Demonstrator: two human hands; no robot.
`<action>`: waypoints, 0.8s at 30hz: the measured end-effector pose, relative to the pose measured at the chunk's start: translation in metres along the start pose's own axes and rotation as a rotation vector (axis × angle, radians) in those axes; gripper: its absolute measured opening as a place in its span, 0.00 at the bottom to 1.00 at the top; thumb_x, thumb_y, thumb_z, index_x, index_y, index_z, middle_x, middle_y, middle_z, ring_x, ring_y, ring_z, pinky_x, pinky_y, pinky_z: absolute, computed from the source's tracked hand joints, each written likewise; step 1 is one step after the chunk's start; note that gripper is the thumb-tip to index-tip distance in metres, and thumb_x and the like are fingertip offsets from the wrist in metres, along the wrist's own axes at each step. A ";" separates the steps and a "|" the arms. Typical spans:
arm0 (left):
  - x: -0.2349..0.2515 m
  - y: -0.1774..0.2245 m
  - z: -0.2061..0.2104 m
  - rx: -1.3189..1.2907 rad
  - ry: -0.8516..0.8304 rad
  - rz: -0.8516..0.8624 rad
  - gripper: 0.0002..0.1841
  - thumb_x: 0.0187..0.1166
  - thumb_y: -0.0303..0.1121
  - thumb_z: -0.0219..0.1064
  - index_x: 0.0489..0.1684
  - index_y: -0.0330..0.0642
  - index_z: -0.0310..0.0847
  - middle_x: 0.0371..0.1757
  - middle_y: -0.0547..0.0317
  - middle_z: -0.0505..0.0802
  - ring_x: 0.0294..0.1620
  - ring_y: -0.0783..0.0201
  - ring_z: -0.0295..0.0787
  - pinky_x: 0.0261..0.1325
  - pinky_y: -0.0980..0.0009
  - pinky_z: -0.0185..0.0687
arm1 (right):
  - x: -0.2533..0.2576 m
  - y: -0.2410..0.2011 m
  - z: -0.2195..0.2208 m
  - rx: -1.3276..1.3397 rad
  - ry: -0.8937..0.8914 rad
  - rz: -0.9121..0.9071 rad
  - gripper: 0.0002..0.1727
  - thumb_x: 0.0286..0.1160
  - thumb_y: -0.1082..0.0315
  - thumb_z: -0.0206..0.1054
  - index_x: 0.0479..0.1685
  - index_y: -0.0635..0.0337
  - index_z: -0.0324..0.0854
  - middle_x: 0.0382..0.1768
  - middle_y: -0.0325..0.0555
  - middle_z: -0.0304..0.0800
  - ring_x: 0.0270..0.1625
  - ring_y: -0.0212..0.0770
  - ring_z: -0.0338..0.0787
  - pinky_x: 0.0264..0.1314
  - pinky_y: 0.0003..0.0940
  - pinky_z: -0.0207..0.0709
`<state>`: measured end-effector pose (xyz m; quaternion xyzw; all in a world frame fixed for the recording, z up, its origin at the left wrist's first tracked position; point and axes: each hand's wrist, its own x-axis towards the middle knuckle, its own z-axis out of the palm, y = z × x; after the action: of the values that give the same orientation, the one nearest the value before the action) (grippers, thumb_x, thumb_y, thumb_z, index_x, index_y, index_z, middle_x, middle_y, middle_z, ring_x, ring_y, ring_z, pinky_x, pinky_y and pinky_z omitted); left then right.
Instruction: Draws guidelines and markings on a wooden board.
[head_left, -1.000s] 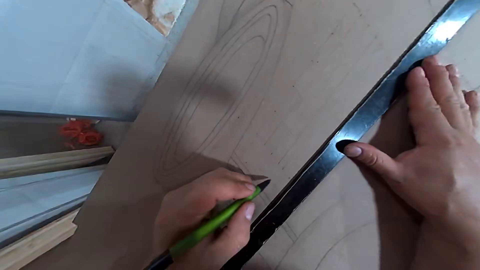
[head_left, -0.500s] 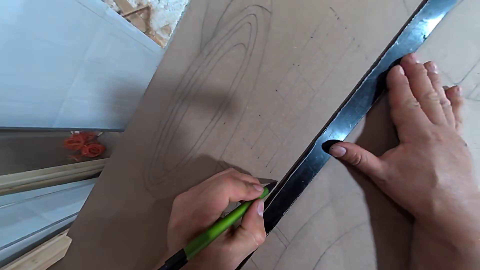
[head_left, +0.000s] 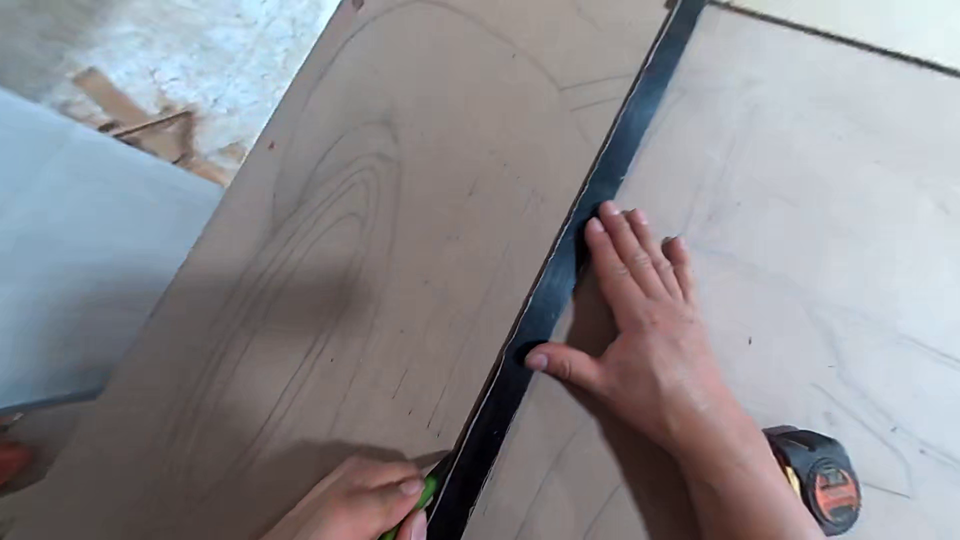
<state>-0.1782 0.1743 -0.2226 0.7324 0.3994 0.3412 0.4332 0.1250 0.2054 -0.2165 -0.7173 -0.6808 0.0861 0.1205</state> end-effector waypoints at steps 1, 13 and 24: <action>0.000 -0.002 0.000 -0.008 0.000 0.009 0.07 0.80 0.32 0.67 0.45 0.37 0.82 0.40 0.47 0.91 0.40 0.62 0.91 0.41 0.70 0.88 | 0.002 0.000 0.000 -0.006 -0.006 0.002 0.71 0.51 0.10 0.58 0.96 0.51 0.56 0.96 0.37 0.51 0.97 0.43 0.47 0.97 0.65 0.36; 0.000 -0.005 -0.001 -0.048 -0.008 0.016 0.08 0.78 0.30 0.67 0.42 0.31 0.83 0.38 0.40 0.91 0.39 0.56 0.91 0.41 0.66 0.87 | 0.006 0.001 0.000 0.002 -0.018 -0.013 0.69 0.49 0.10 0.60 0.94 0.48 0.61 0.95 0.35 0.55 0.97 0.43 0.48 0.96 0.69 0.36; -0.001 -0.005 0.000 -0.061 -0.014 -0.021 0.09 0.77 0.30 0.67 0.39 0.29 0.84 0.37 0.39 0.91 0.39 0.54 0.91 0.41 0.63 0.87 | 0.006 0.000 0.001 -0.005 -0.003 -0.014 0.69 0.48 0.10 0.61 0.93 0.48 0.62 0.94 0.35 0.56 0.97 0.43 0.50 0.96 0.69 0.38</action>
<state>-0.1804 0.1752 -0.2270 0.7169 0.3934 0.3436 0.4617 0.1253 0.2112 -0.2174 -0.7126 -0.6863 0.0843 0.1183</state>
